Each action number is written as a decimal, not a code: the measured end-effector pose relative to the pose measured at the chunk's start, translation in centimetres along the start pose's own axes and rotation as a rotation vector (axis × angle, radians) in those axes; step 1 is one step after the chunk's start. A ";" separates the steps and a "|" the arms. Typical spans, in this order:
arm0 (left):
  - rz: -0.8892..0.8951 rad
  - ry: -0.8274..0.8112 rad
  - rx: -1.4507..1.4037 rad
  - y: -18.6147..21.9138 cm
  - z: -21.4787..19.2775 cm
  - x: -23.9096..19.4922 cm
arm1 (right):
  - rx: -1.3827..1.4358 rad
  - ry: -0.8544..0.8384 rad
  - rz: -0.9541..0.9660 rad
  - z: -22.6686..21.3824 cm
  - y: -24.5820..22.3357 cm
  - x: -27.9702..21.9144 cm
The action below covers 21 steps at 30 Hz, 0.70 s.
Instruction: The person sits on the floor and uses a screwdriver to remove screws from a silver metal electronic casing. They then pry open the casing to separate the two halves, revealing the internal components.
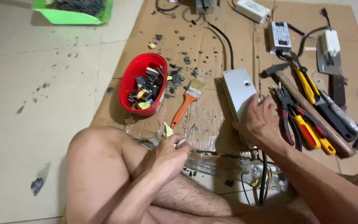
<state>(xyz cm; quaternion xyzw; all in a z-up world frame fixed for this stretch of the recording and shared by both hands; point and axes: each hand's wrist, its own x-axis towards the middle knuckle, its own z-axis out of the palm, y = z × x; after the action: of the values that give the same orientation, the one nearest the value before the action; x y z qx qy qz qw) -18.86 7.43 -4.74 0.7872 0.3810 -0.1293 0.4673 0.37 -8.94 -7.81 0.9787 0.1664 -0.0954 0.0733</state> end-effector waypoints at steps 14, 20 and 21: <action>-0.041 -0.036 -0.105 1.8 -0.4 -1.6 | 0.769 -0.585 -0.121 -5.5 6.7 -2.1; -0.131 -0.083 -0.105 2.7 -1.1 -2.8 | 0.592 -0.727 -0.202 -5.9 7.3 -1.7; -0.137 -0.099 -0.089 3.0 -1.0 -2.8 | 0.538 -0.680 -0.151 -6.6 7.4 -1.7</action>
<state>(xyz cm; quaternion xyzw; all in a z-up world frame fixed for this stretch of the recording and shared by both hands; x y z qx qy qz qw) -18.74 6.14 -0.73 0.7304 0.4157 -0.1826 0.5102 2.33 -15.20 -0.20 0.8609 0.1729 -0.4573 -0.1408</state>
